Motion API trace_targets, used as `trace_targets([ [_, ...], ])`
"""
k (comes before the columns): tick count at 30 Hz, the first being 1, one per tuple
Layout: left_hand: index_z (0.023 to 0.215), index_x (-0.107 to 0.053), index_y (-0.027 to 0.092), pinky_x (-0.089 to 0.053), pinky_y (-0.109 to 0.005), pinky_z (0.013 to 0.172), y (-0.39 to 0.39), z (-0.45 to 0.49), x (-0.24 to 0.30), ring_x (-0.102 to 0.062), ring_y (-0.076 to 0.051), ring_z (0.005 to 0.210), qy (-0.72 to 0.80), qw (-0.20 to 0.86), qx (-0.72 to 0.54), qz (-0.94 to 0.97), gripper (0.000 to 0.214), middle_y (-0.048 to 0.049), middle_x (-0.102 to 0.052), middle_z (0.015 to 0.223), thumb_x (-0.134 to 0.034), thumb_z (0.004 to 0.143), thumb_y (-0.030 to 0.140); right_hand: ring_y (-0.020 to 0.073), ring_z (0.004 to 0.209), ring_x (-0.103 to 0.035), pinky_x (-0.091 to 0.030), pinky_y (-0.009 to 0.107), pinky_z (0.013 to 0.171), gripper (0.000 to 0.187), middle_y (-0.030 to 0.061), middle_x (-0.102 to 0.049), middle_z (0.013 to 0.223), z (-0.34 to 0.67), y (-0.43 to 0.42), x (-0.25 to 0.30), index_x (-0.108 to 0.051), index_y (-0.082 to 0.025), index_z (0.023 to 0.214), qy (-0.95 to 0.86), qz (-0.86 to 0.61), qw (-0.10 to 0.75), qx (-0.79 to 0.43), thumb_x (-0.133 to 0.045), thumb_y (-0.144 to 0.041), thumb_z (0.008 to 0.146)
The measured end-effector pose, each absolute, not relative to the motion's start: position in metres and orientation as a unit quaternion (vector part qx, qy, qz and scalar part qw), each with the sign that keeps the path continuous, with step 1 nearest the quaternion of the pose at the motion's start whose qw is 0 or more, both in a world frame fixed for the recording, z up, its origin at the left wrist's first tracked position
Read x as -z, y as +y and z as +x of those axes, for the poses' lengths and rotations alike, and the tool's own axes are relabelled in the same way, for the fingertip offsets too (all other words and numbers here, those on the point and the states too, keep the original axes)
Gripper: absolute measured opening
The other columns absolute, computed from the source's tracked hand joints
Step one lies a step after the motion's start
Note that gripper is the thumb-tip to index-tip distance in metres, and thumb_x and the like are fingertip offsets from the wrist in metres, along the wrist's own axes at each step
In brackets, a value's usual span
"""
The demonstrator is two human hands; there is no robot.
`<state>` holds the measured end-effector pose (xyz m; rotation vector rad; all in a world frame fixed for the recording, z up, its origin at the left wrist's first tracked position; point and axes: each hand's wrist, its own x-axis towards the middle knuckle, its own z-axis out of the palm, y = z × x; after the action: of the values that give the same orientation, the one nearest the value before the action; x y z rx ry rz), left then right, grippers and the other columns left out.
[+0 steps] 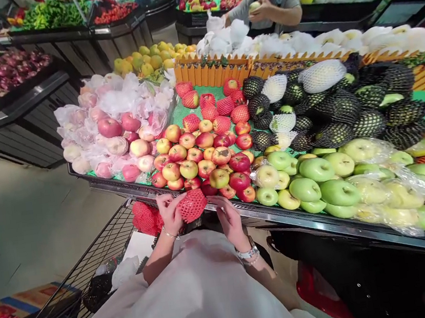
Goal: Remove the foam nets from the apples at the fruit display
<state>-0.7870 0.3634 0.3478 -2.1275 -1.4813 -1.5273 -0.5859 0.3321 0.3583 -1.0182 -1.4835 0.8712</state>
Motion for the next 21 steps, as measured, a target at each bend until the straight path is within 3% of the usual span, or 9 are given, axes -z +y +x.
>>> trace_targets([
  [3,0.117,-0.068,0.03,-0.035,-0.033,0.073,0.365,-0.768,-0.355,-0.044,-0.019,0.078,-0.504,0.079,0.462,-0.725,0.038,-0.0042,-0.046,0.079,-0.035,0.097,0.027,0.0205,0.093,-0.062,-0.049,0.035,0.083,0.031,0.0078,-0.067,0.097,-0.581,0.329,-0.355,-0.065,-0.02,0.073,-0.628,-0.396,0.537,-0.399,-0.04,-0.019,0.091],
  [5,0.123,-0.064,0.036,-0.032,-0.032,0.073,0.366,-0.76,-0.356,-0.043,-0.018,0.076,-0.501,0.091,0.462,-0.726,0.037,-0.0028,-0.046,0.077,-0.039,0.098,0.026,0.02,0.087,-0.061,-0.048,0.034,0.08,0.027,0.0063,-0.065,0.085,-0.579,0.327,-0.347,-0.059,-0.02,0.064,-0.609,-0.393,0.54,-0.429,-0.044,-0.019,0.086],
  [9,0.127,-0.059,0.041,-0.029,-0.031,0.07,0.37,-0.748,-0.357,-0.042,-0.016,0.071,-0.458,0.073,0.502,-0.73,0.039,-0.0005,-0.044,0.072,-0.043,0.097,0.022,0.0164,0.072,-0.055,-0.047,0.029,0.068,0.013,0.0019,-0.056,0.074,-0.58,0.326,-0.336,-0.053,-0.021,0.071,-0.552,-0.424,0.546,-0.466,-0.047,-0.02,0.082],
  [13,0.123,-0.063,0.037,-0.031,-0.034,0.074,0.372,-0.737,-0.358,-0.044,-0.016,0.071,-0.44,0.049,0.497,-0.746,0.033,-0.0011,-0.047,0.071,-0.044,0.097,0.032,0.0118,0.055,-0.049,-0.043,0.023,0.053,0.007,-0.0014,-0.053,0.066,-0.581,0.328,-0.338,-0.053,-0.019,0.074,-0.546,-0.427,0.5,-0.52,-0.052,-0.022,0.08],
  [16,0.122,-0.065,0.034,-0.033,-0.035,0.078,0.374,-0.733,-0.351,-0.046,-0.018,0.077,-0.439,0.033,0.467,-0.767,0.032,-0.0026,-0.051,0.075,-0.047,0.095,0.035,0.0104,0.052,-0.049,-0.044,0.021,0.051,0.004,-0.0009,-0.057,0.07,-0.584,0.329,-0.339,-0.054,-0.018,0.078,-0.539,-0.438,0.483,-0.533,-0.053,-0.021,0.075],
  [18,0.13,-0.058,0.034,-0.036,-0.035,0.081,0.375,-0.73,-0.342,-0.048,-0.018,0.08,-0.444,-0.004,0.449,-0.775,0.037,-0.0033,-0.055,0.079,-0.042,0.097,0.028,0.0112,0.055,-0.05,-0.045,0.021,0.053,0.005,-0.0006,-0.057,0.068,-0.584,0.33,-0.338,-0.053,-0.018,0.075,-0.526,-0.46,0.498,-0.513,-0.051,-0.02,0.072],
  [21,0.147,-0.035,0.028,-0.041,-0.036,0.083,0.379,-0.726,-0.329,-0.053,-0.02,0.083,-0.442,-0.061,0.432,-0.784,0.05,-0.0049,-0.059,0.086,-0.039,0.097,0.026,0.015,0.067,-0.054,-0.048,0.026,0.062,0.005,0.0019,-0.058,0.072,-0.577,0.33,-0.338,-0.054,-0.019,0.073,-0.521,-0.485,0.527,-0.464,-0.05,-0.02,0.069],
])
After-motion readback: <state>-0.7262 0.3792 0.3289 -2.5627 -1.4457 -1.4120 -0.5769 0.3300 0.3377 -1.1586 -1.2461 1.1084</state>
